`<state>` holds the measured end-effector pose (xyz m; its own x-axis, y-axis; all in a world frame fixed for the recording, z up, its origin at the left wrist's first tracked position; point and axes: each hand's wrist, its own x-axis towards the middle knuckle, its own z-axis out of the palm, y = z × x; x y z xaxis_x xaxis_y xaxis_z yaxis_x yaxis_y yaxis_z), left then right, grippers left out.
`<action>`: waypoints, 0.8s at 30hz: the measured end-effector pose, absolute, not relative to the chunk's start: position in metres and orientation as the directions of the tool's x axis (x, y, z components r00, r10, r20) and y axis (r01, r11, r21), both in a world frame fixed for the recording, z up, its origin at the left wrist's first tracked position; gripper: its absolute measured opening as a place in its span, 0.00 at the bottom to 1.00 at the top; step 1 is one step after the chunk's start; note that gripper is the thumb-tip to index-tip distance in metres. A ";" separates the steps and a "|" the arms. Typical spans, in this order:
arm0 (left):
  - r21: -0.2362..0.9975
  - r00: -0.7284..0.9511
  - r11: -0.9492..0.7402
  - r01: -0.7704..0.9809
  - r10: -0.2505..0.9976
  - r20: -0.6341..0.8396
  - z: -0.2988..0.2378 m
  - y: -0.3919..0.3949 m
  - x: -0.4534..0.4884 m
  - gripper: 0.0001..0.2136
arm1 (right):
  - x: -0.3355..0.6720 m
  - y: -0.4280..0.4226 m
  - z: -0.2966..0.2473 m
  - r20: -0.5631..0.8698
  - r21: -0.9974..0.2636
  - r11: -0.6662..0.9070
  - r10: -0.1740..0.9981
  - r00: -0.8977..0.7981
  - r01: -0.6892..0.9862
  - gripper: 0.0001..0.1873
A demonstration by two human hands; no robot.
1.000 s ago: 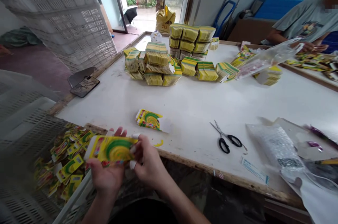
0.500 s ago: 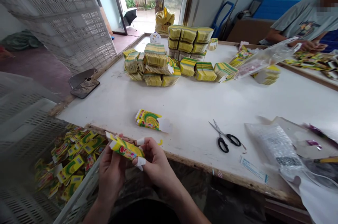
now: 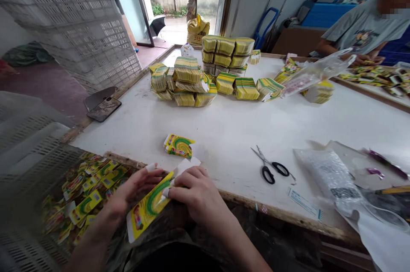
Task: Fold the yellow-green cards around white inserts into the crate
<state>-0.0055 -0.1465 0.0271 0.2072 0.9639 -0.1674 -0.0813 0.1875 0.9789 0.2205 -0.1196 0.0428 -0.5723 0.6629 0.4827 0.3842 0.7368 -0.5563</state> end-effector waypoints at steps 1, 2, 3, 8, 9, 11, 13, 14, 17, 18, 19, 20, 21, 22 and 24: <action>0.982 0.258 0.177 0.063 0.948 -0.187 0.030 -0.147 -0.003 0.46 | 0.219 -0.121 0.045 0.501 -0.509 0.770 0.628 -0.595 0.385 0.09; 0.969 0.282 0.159 0.191 0.936 -0.210 0.031 -0.147 0.001 0.46 | 0.217 -0.122 0.046 0.516 -0.477 0.790 0.606 -0.606 0.385 0.08; 0.946 0.279 0.143 0.292 0.933 -0.227 0.032 -0.147 0.008 0.44 | 0.215 -0.124 0.045 0.536 -0.457 0.800 0.597 -0.597 0.389 0.08; 0.855 0.168 0.087 0.512 0.965 -0.199 0.028 -0.144 0.034 0.28 | 0.208 -0.130 0.022 0.641 -0.526 0.694 0.703 -0.307 0.492 0.13; 0.844 0.164 0.084 0.530 0.966 -0.199 0.026 -0.144 0.035 0.28 | 0.207 -0.131 0.018 0.645 -0.552 0.672 0.719 -0.258 0.493 0.13; 0.840 0.167 0.090 0.535 0.963 -0.209 0.022 -0.142 0.036 0.28 | 0.207 -0.130 0.013 0.647 -0.581 0.650 0.734 -0.207 0.490 0.14; 0.857 0.164 0.092 0.508 0.966 -0.201 0.017 -0.141 0.035 0.26 | 0.207 -0.127 0.013 0.646 -0.586 0.644 0.738 -0.196 0.491 0.14; 0.866 0.154 0.090 0.492 0.970 -0.188 0.015 -0.141 0.035 0.25 | 0.208 -0.125 0.014 0.645 -0.586 0.644 0.738 -0.198 0.491 0.14; 0.886 0.081 0.076 0.457 0.989 -0.126 0.010 -0.143 0.036 0.24 | 0.208 -0.123 0.016 0.642 -0.598 0.648 0.740 -0.202 0.472 0.15; 0.894 0.054 0.072 0.443 0.993 -0.107 0.008 -0.144 0.037 0.23 | 0.207 -0.124 0.014 0.638 -0.615 0.642 0.746 -0.189 0.458 0.15; 0.903 0.028 0.069 0.425 0.996 -0.090 0.007 -0.145 0.038 0.23 | 0.205 -0.126 0.012 0.633 -0.641 0.627 0.758 -0.158 0.443 0.14; 0.912 0.002 0.068 0.406 0.997 -0.075 0.005 -0.146 0.040 0.24 | 0.201 -0.130 0.008 0.625 -0.672 0.607 0.772 -0.114 0.424 0.13; 0.918 -0.025 0.070 0.390 0.998 -0.066 0.004 -0.147 0.042 0.25 | 0.197 -0.134 0.003 0.614 -0.705 0.585 0.786 -0.065 0.401 0.13; 0.922 -0.054 0.077 0.379 0.997 -0.060 0.003 -0.148 0.043 0.26 | 0.193 -0.140 -0.002 0.601 -0.738 0.566 0.799 -0.023 0.368 0.14; 0.921 -0.123 0.097 0.376 0.991 -0.054 0.001 -0.149 0.046 0.28 | 0.186 -0.151 -0.013 0.559 -0.797 0.533 0.829 0.013 0.285 0.18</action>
